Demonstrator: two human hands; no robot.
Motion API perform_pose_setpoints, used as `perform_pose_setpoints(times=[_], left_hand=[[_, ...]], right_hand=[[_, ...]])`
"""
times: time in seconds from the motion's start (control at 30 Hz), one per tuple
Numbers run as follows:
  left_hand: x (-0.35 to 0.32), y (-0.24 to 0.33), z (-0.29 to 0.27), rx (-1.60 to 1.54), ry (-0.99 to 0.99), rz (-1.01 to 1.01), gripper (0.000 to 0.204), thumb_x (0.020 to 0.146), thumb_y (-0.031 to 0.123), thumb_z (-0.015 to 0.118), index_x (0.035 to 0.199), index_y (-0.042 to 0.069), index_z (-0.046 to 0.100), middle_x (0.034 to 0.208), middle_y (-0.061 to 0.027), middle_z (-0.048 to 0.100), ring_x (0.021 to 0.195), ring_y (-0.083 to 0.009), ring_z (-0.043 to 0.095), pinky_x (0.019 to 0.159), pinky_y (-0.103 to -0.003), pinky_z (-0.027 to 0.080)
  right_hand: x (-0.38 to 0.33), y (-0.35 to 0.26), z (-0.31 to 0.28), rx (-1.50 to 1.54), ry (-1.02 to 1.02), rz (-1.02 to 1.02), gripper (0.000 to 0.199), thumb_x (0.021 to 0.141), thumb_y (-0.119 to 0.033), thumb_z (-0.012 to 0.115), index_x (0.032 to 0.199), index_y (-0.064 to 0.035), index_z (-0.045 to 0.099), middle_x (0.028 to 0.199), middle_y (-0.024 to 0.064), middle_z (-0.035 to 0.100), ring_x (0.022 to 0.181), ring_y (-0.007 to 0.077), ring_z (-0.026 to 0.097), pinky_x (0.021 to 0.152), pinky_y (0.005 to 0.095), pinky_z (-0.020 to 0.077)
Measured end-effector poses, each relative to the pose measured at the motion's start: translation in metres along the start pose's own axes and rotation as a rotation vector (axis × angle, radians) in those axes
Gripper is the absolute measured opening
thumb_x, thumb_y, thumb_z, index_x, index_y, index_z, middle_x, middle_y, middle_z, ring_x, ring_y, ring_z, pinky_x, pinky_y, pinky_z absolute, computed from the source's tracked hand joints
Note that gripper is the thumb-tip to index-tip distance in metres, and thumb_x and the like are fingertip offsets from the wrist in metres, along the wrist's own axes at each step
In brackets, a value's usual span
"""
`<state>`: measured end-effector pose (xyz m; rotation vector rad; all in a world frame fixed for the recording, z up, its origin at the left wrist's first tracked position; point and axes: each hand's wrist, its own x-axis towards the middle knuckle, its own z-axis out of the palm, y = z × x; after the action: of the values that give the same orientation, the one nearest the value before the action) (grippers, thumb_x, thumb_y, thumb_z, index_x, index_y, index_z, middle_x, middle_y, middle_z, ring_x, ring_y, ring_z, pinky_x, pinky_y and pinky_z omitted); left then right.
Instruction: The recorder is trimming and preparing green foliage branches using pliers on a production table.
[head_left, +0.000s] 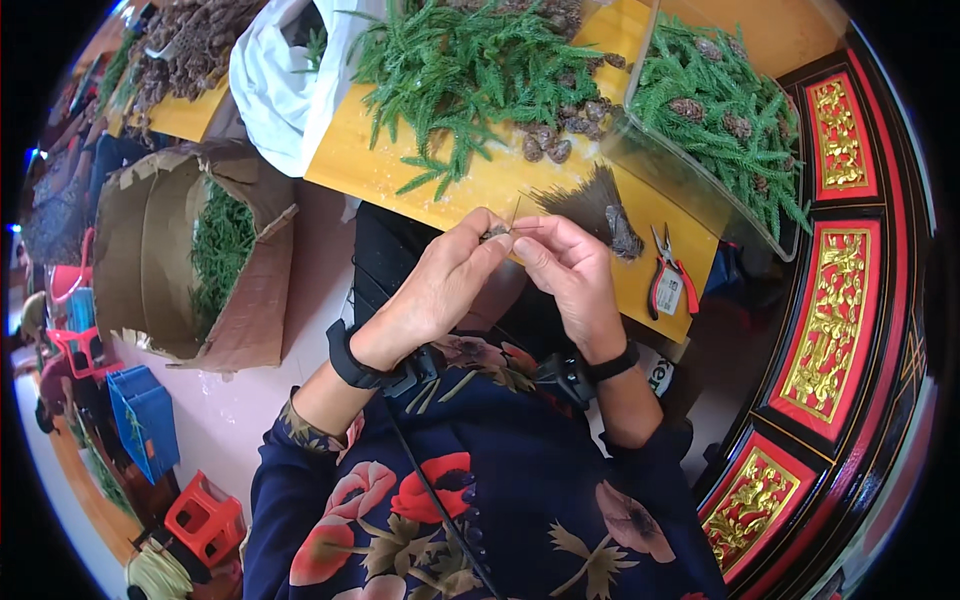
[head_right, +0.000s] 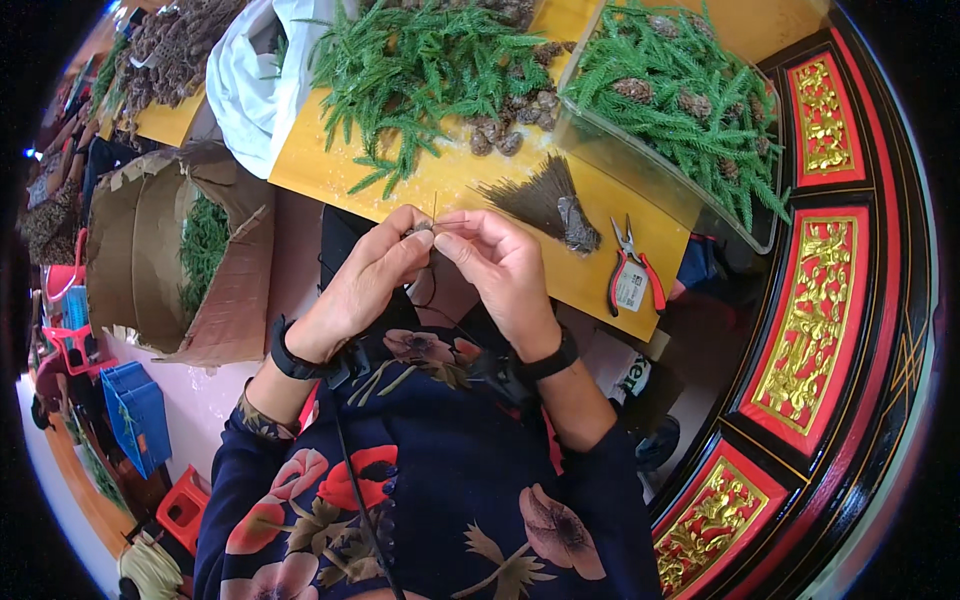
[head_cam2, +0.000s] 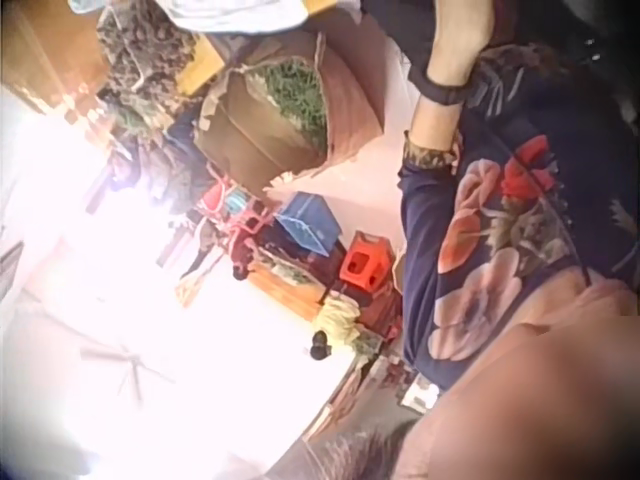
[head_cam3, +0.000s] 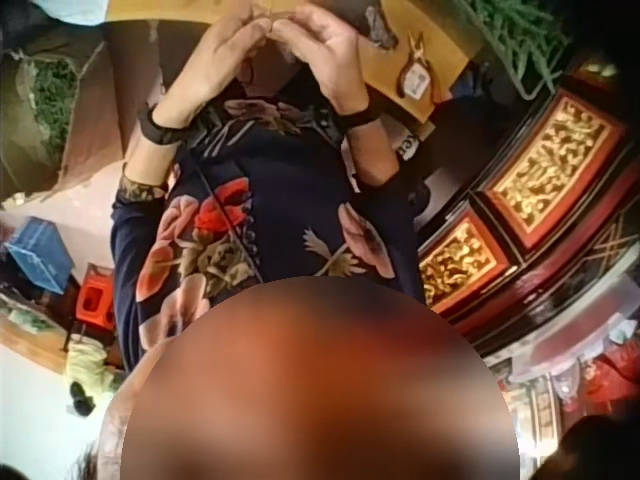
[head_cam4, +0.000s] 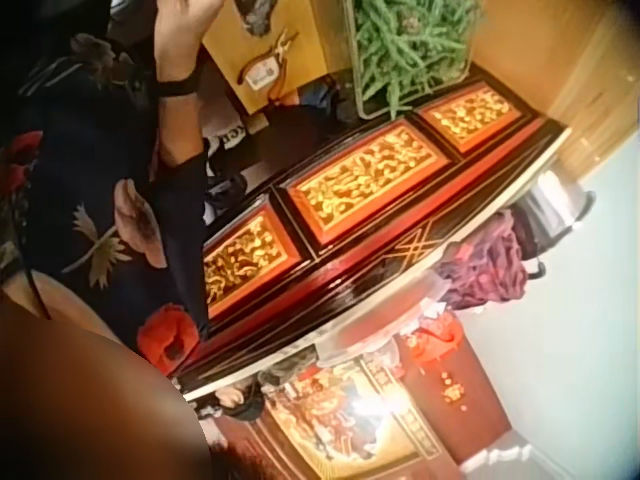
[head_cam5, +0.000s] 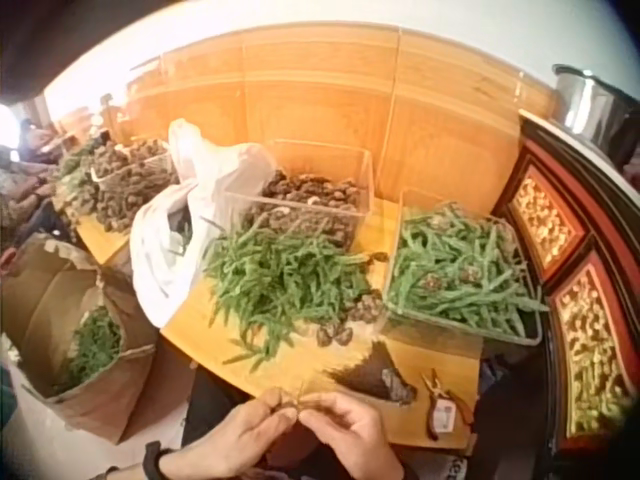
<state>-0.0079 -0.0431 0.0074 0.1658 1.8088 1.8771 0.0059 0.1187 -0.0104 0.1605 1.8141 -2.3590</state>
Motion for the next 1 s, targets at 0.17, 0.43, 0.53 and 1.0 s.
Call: perform_pose_setpoints(times=[0.17, 0.43, 0.53, 1.0], left_hand=[[-0.004, -0.002, 0.003, 0.143, 0.031, -0.025, 0.027, 0.096, 0.024, 0.046, 0.101, -0.002, 0.051, 0.081, -0.0094, 0.056, 0.079, -0.0142, 0.053, 0.074, -0.029, 0.045], [0.000, -0.023, 0.007, -0.039, -0.043, -0.129, 0.025, 0.096, 0.022, 0.047, 0.101, -0.002, 0.049, 0.080, -0.0114, 0.058, 0.075, -0.0147, 0.055, 0.067, -0.030, 0.046], [0.002, -0.025, 0.010, -0.230, -0.069, -0.209, 0.024, 0.096, 0.021, 0.047, 0.101, -0.002, 0.048, 0.077, -0.0126, 0.058, 0.071, -0.0155, 0.056, 0.064, -0.032, 0.046], [0.012, 0.016, 0.013, 0.529, 0.024, 0.110, 0.026, 0.095, 0.024, 0.053, 0.100, -0.002, 0.051, 0.078, -0.0164, 0.059, 0.073, -0.0298, 0.059, 0.063, -0.037, 0.045]], right_hand=[[-0.003, 0.010, -0.001, 0.125, 0.019, 0.113, 0.010, 0.091, -0.010, 0.061, 0.098, -0.0035, 0.063, 0.073, -0.0074, 0.052, 0.055, -0.0007, 0.037, 0.046, 0.0158, 0.0258], [-0.009, 0.016, -0.008, 0.216, 0.032, 0.220, 0.009, 0.092, -0.012, 0.061, 0.094, -0.0036, 0.063, 0.067, -0.0097, 0.046, 0.053, -0.0018, 0.035, 0.045, 0.0148, 0.0242], [-0.011, 0.018, -0.009, 0.212, 0.046, 0.220, 0.009, 0.092, -0.012, 0.061, 0.094, -0.0038, 0.063, 0.067, -0.0099, 0.046, 0.053, -0.0022, 0.034, 0.044, 0.0146, 0.0238], [-0.013, 0.018, -0.021, 0.317, 0.132, 0.159, 0.010, 0.093, -0.012, 0.059, 0.094, -0.0027, 0.061, 0.066, -0.0089, 0.045, 0.052, -0.0012, 0.034, 0.046, 0.0158, 0.0258]])
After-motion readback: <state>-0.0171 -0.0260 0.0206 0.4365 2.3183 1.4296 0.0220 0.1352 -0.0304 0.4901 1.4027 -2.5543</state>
